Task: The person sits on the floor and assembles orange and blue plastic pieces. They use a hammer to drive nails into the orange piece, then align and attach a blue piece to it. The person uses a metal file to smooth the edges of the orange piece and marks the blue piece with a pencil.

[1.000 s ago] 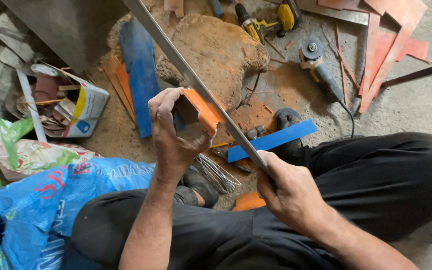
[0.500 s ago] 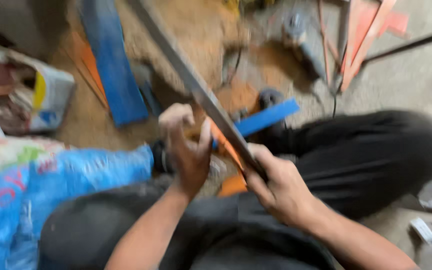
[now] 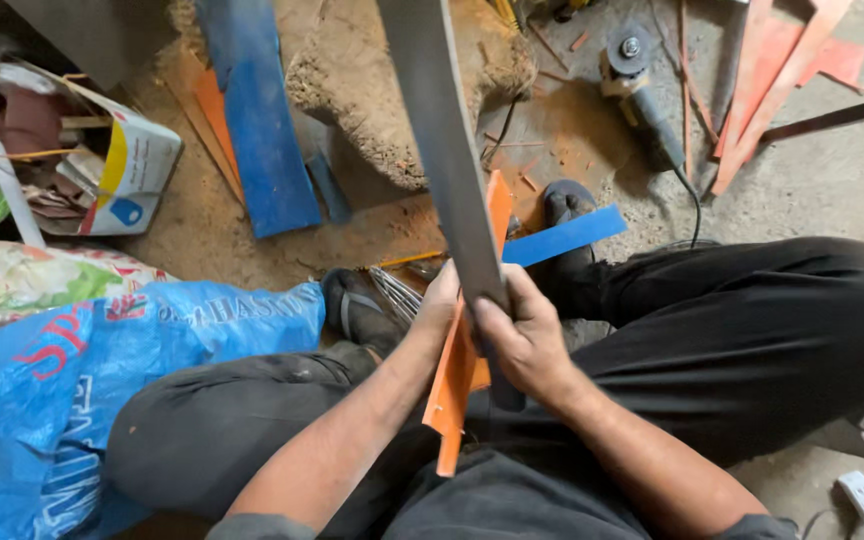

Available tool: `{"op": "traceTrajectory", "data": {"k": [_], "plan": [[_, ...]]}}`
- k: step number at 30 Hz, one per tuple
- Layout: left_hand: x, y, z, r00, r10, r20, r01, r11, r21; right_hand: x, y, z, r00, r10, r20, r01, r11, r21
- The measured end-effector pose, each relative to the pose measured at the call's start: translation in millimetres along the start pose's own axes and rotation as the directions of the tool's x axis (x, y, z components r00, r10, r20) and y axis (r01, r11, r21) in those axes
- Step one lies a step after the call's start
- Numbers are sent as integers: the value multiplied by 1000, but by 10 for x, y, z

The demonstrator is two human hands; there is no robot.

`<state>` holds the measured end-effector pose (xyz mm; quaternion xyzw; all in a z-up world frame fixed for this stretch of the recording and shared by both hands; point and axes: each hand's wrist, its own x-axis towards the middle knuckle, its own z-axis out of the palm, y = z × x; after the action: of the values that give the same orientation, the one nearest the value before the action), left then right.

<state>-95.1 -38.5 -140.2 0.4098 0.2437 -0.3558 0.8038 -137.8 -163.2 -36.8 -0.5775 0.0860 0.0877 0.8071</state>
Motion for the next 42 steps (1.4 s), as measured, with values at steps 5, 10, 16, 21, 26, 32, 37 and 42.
{"op": "traceTrajectory", "data": {"k": [5, 10, 16, 21, 26, 32, 37, 42], "plan": [[-4, 552, 78, 968, 212, 131, -221, 973, 62, -56, -141, -149, 994, -76, -74, 77, 997, 15], [-325, 1269, 256, 757, 652, 42, -647, 741, 177, -19, -252, -208, 976, -213, -55, 212, 977, -22], [-363, 1687, 412, 539, 842, 32, -825, 520, 223, -31, -145, -285, 983, -182, -35, 180, 982, -60], [-266, 1807, 282, 640, 762, -101, -748, 648, 147, -56, -98, -338, 985, -168, -38, 156, 965, -212], [-171, 1899, 151, 626, 762, -165, -767, 640, 43, -77, -67, -334, 988, -155, -8, 144, 937, -319], [-191, 1978, 124, 556, 811, -182, -807, 579, 114, -88, 1, -332, 977, -211, 42, 209, 888, -409], [-174, 2037, 95, 624, 757, -194, -766, 641, 38, -63, -20, -363, 925, -359, 120, 371, 793, -484], [25, 1889, -39, 890, 416, -188, -430, 902, -44, -45, -98, -373, 858, -471, 205, 506, 709, -491]]}}
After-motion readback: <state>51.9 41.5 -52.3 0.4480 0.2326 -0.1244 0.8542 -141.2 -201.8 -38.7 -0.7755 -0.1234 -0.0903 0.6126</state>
